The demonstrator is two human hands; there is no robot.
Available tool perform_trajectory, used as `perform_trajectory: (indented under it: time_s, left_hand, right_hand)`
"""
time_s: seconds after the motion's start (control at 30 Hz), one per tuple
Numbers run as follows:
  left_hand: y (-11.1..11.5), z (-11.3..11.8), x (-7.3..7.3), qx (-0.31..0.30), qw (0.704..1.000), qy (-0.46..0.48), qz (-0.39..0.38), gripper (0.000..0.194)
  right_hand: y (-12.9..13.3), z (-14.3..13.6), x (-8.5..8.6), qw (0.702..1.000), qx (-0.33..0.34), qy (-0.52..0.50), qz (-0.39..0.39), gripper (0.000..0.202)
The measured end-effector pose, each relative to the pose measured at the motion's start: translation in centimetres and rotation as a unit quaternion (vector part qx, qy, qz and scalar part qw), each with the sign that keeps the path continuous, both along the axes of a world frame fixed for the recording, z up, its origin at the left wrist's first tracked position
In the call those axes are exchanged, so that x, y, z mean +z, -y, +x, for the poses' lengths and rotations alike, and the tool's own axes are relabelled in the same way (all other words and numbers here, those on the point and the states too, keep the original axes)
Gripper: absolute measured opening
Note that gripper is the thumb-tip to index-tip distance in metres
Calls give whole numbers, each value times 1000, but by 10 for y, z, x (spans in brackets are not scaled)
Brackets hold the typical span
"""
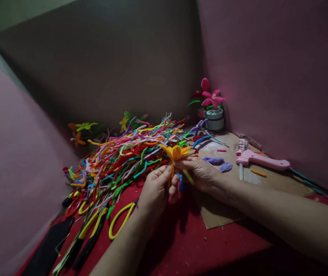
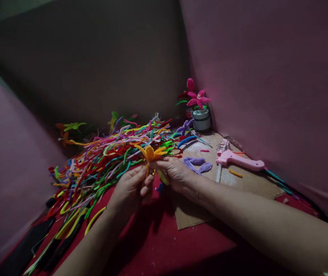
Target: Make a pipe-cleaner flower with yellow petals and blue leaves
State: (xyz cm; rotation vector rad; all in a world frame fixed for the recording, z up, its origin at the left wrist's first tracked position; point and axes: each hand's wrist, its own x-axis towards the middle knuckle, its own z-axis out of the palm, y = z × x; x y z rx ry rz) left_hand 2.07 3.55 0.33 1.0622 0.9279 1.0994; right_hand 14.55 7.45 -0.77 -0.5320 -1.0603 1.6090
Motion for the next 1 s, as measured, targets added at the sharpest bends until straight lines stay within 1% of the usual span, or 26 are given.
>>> perform_trajectory:
  time_s: [0.03, 0.07, 0.13, 0.17, 0.2, 0.23, 0.27, 0.3, 0.4, 0.47, 0.53, 0.6, 0.67, 0.77, 0.83, 0.9, 0.93, 1.0]
  left_hand:
    - [1, 0, 0, 44, 995, -73, 48, 20]
    - [1, 1, -1, 90, 980, -147, 101, 20]
    - [4, 0, -2, 163, 928, -271, 197, 15]
    - [5, 0, -2, 184, 903, -313, 229, 13]
    - [6, 0, -1, 193, 887, -339, 247, 12]
    - [7, 0, 0, 191, 884, -348, 247, 14]
    - [8, 0, 2, 182, 893, -340, 233, 17]
    - [9, 0, 5, 172, 909, -319, 208, 20]
    - [9, 1, 14, 137, 957, -225, 119, 23]
    - [8, 1, 18, 105, 979, -161, 73, 20]
    - [6, -2, 19, 62, 994, -88, 27, 18]
    - [5, -5, 18, 9, 1000, -12, -18, 17]
    - [4, -8, 15, -48, 996, 57, -50, 16]
    - [5, -9, 8, -123, 978, 149, -72, 12]
    - [6, -8, 6, -151, 967, 191, -79, 11]
    - [5, -6, 5, -152, 969, 178, -76, 13]
    - [4, -5, 6, -138, 978, 144, -67, 15]
    - [4, -2, 8, -76, 997, 22, -22, 18]
  right_hand:
    - [-1, -1, -2, 1000, 12, -7, -10, 19]
    - [-2, -2, -3, 999, 27, -16, -22, 19]
    - [-2, -3, -6, 998, 42, -32, -36, 20]
    - [-2, -3, -7, 998, 41, -32, -36, 19]
    - [-1, -2, -7, 998, 42, -28, -32, 19]
    - [0, -1, -6, 998, 46, -20, -24, 19]
    - [2, 0, -5, 999, 50, -8, -13, 20]
    - [3, 2, -3, 999, 52, 6, 1, 21]
    - [5, 5, 4, 998, 40, 30, 38, 27]
    - [4, 5, 5, 998, 34, 19, 40, 25]
    - [1, 5, 3, 998, 51, -4, 28, 19]
    - [-2, 4, 0, 996, 79, -24, 21, 14]
    - [-5, 5, -2, 993, 111, -35, 9, 12]
    - [-4, 7, -1, 986, 160, -37, -20, 16]
    - [-2, 9, 2, 983, 179, -35, -27, 19]
    - [-1, 9, 3, 984, 172, -39, -32, 19]
    - [-1, 8, 3, 986, 158, -44, -38, 18]
    - [-2, 6, 0, 989, 124, -58, -60, 17]
